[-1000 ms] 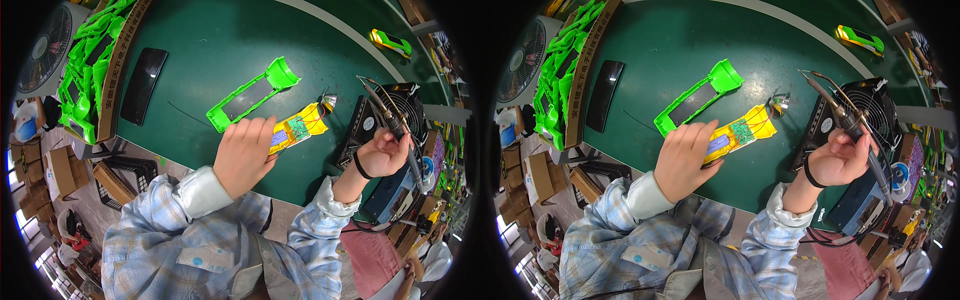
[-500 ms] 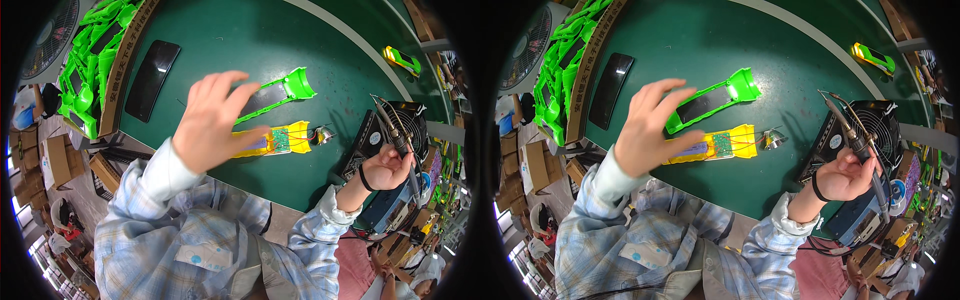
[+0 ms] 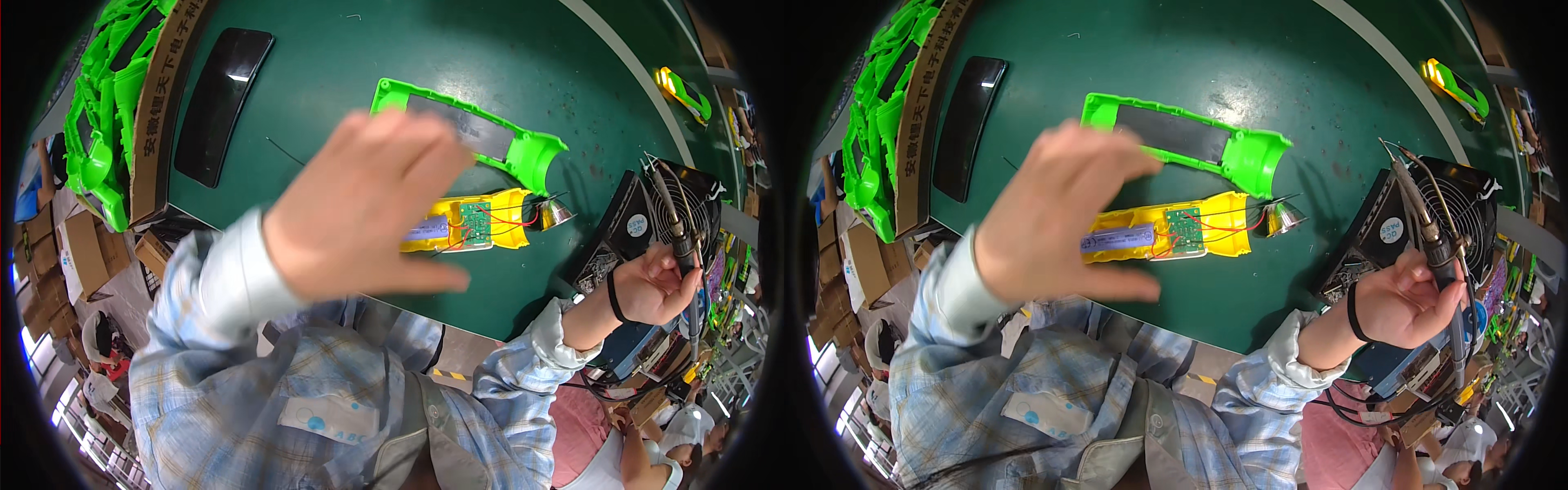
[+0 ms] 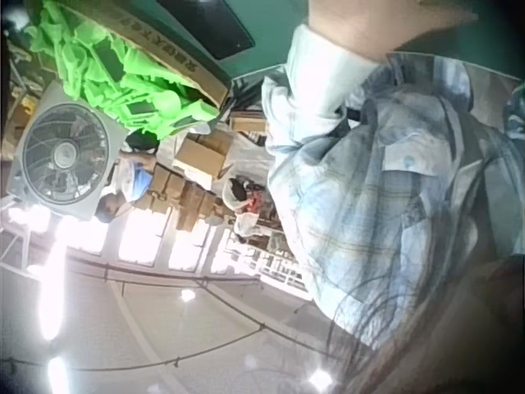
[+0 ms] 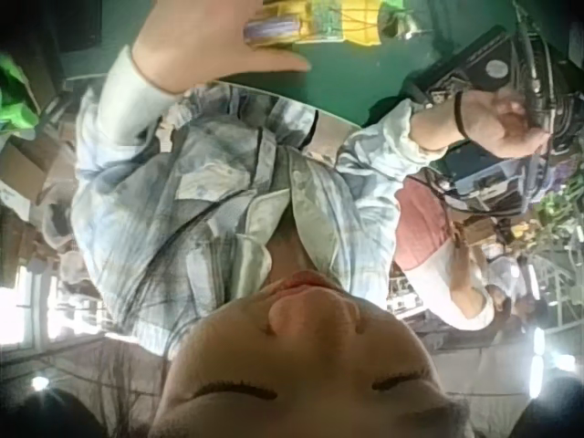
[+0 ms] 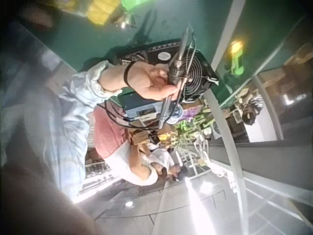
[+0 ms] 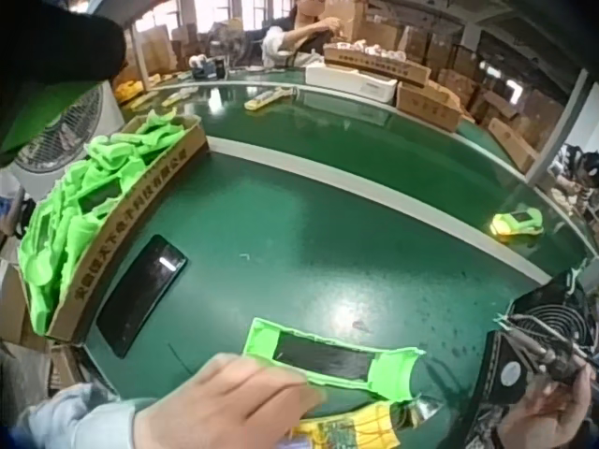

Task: The person places an assembled flashlight on the upper conveyor, retrieves flashlight parts from a box, and solders the wires to the circuit boards and internal components using a soldering iron.

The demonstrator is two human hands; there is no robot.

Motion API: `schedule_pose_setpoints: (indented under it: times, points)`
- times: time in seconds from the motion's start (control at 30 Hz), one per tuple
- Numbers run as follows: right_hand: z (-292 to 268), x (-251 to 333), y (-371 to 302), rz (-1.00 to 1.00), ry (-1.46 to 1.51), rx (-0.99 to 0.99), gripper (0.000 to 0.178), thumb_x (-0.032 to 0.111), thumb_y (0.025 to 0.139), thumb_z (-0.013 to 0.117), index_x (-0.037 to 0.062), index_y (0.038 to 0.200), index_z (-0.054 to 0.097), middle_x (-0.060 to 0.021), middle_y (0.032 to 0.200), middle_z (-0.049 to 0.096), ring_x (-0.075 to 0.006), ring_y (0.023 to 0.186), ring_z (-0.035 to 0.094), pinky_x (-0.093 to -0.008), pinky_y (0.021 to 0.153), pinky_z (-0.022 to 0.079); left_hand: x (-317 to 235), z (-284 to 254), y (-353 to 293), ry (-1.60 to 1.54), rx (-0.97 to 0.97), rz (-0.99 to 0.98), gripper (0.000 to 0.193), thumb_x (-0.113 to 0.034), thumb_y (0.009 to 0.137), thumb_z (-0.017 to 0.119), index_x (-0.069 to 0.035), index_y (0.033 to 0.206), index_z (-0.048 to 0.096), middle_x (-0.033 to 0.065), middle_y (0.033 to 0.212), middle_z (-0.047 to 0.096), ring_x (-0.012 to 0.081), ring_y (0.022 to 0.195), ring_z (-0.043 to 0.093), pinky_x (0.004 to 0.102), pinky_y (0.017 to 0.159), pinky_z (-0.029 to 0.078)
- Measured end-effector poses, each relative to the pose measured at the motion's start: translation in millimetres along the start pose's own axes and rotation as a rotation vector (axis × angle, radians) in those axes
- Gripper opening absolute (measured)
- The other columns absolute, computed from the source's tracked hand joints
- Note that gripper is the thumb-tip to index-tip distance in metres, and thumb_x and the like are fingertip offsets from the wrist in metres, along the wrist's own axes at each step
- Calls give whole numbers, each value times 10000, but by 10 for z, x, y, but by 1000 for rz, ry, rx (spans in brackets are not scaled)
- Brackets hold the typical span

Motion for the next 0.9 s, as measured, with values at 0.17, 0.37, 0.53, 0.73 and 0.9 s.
schedule_pose_setpoints:
  times: [0.17,0.37,0.53,0.73,0.9]
  points:
    - [8,12,-11,11,-11,-4,353,246,842,367,-51,856,558,-78,576,476,-91,428,330,-193,384,210,-23,220,-253,81,94,-210,617,-140,471,731,-64,1033,489,67,951,483,244,867,469,349,804,341]
    - [33,-19,-16,-22,-80,36,328,229,834,374,-37,874,562,-59,542,475,-82,393,318,-183,370,193,156,256,-68,126,119,54,629,-114,487,709,-65,1072,484,36,913,501,226,827,484,351,800,346]
    - [50,-26,-30,-20,-74,30,331,231,836,368,-39,889,551,-71,549,474,-87,395,321,-184,372,198,102,96,57,-38,-10,159,633,-139,512,705,-75,1108,503,39,950,520,212,865,462,341,758,356]
    - [84,-39,-52,3,-84,-10,321,226,837,363,-40,908,529,-85,557,479,-92,401,335,-185,385,224,25,328,263,-88,-111,351,276,-154,555,708,-134,809,601,-43,804,552,173,748,482,323,689,377]
    - [78,-41,-49,-11,-74,41,308,219,837,366,-37,909,522,-87,566,485,-93,405,349,-187,393,242,-4,535,479,-126,-146,395,199,-128,558,694,-113,721,581,-41,743,535,166,760,484,320,721,377]
Point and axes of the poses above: each hand's wrist, its own y-axis towards the middle knuckle, its own z-axis out of the palm, x = y × z, the point moved 1 cm from there along y, towards the middle knuckle
